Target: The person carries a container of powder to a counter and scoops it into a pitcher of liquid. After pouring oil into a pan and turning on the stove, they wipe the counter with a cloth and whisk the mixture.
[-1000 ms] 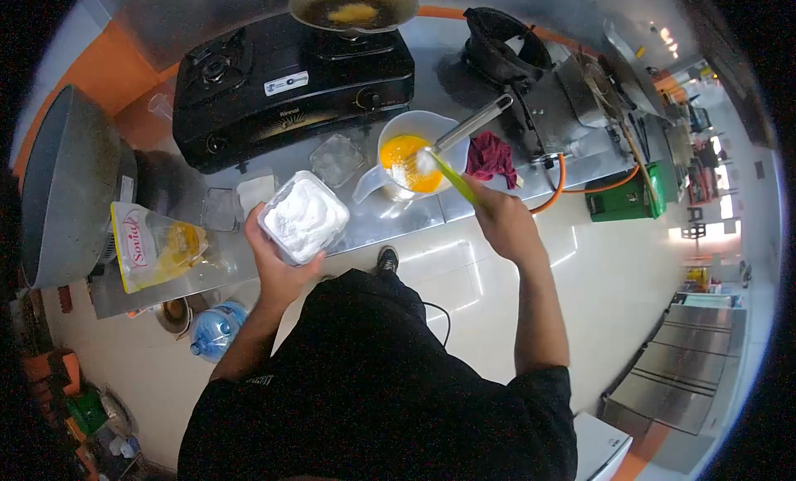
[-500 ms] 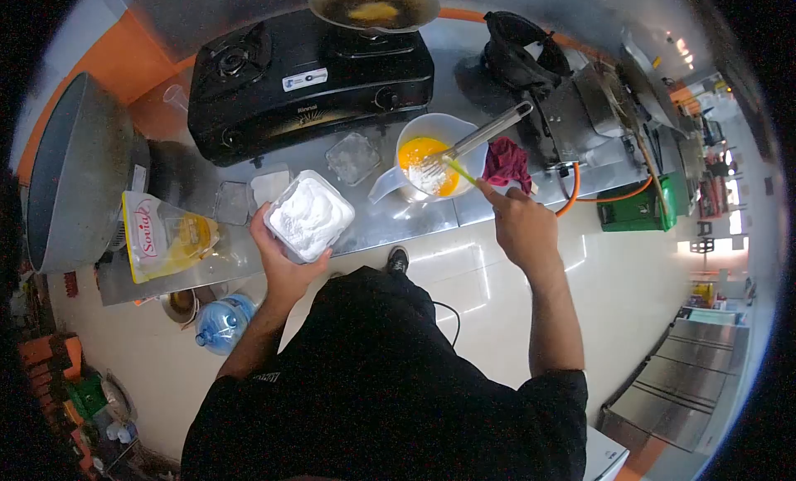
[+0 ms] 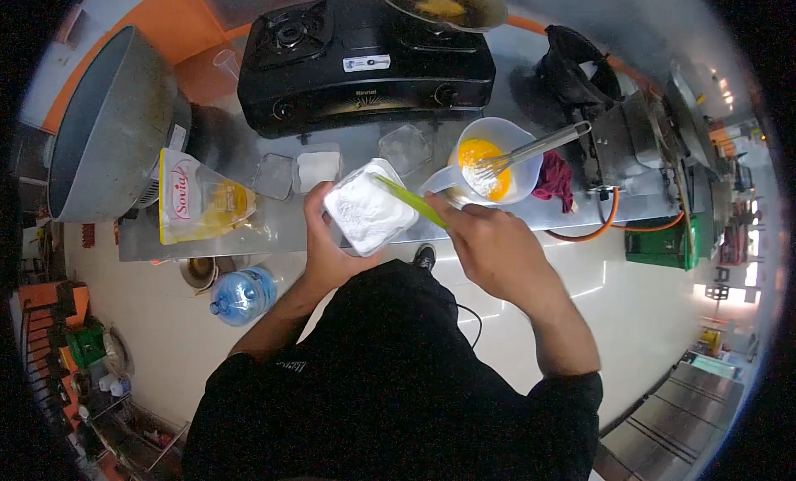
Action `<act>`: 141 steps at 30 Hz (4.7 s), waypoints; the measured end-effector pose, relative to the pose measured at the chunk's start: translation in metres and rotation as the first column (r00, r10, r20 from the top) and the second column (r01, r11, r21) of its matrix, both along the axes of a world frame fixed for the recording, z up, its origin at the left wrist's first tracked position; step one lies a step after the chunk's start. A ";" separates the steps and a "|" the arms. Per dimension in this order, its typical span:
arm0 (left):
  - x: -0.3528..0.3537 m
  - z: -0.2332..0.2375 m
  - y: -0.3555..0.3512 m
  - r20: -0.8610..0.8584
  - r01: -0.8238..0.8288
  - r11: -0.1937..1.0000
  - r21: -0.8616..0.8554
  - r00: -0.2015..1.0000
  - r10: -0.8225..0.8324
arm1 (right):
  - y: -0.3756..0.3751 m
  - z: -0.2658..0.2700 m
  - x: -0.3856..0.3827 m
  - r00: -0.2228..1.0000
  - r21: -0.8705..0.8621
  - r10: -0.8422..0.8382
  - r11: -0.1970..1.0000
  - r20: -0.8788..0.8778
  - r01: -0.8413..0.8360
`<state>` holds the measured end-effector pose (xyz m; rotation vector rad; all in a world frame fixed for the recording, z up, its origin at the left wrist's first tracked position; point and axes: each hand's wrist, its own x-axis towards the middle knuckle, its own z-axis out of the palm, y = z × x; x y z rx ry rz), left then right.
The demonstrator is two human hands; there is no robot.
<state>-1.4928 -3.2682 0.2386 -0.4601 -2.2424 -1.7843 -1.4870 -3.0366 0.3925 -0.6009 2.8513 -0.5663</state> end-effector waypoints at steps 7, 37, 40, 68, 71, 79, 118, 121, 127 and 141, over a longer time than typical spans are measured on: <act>0.007 -0.002 -0.003 0.003 -0.031 0.995 -0.093 0.999 0.032 | -0.005 -0.027 -0.025 0.921 -0.202 0.127 0.978 0.367 -0.055; -0.004 0.011 0.028 0.123 0.056 0.964 0.260 0.988 -0.091 | 0.104 -0.025 0.001 0.902 0.466 -0.342 0.773 -0.265 0.430; -0.002 0.012 0.023 0.120 0.026 0.969 0.247 0.991 -0.058 | 0.108 -0.035 0.003 0.928 0.454 -0.255 0.816 -0.272 0.357; 0.007 0.003 0.007 -0.017 0.049 0.998 -0.050 0.999 -0.050 | 0.000 -0.011 0.001 0.988 -0.037 0.046 0.998 0.145 -0.041; 0.009 0.001 0.004 -0.010 0.030 0.996 -0.088 0.999 -0.031 | 0.010 -0.029 -0.009 0.949 -0.277 0.124 0.960 0.291 -0.040; 0.004 0.004 0.007 0.030 0.043 0.999 0.014 0.999 -0.044 | 0.039 -0.033 -0.006 0.664 -0.493 0.097 0.749 0.742 0.442; 0.012 -0.014 0.001 0.109 -0.003 0.989 0.146 0.994 -0.013 | 0.029 0.001 0.016 0.919 -0.331 -0.271 0.872 0.286 0.361; 0.015 -0.007 0.001 0.105 -0.004 0.995 0.101 0.994 -0.006 | -0.004 -0.006 0.010 0.978 -0.285 -0.033 0.954 0.204 0.092; 0.019 -0.012 -0.005 0.071 -0.009 1.000 0.023 0.997 0.007 | -0.019 -0.022 -0.009 0.897 -0.224 0.045 0.973 0.439 0.060; 0.016 -0.018 0.000 0.139 -0.003 0.977 0.212 0.990 -0.027 | 0.028 -0.053 -0.013 0.560 -0.547 0.189 0.599 0.807 0.585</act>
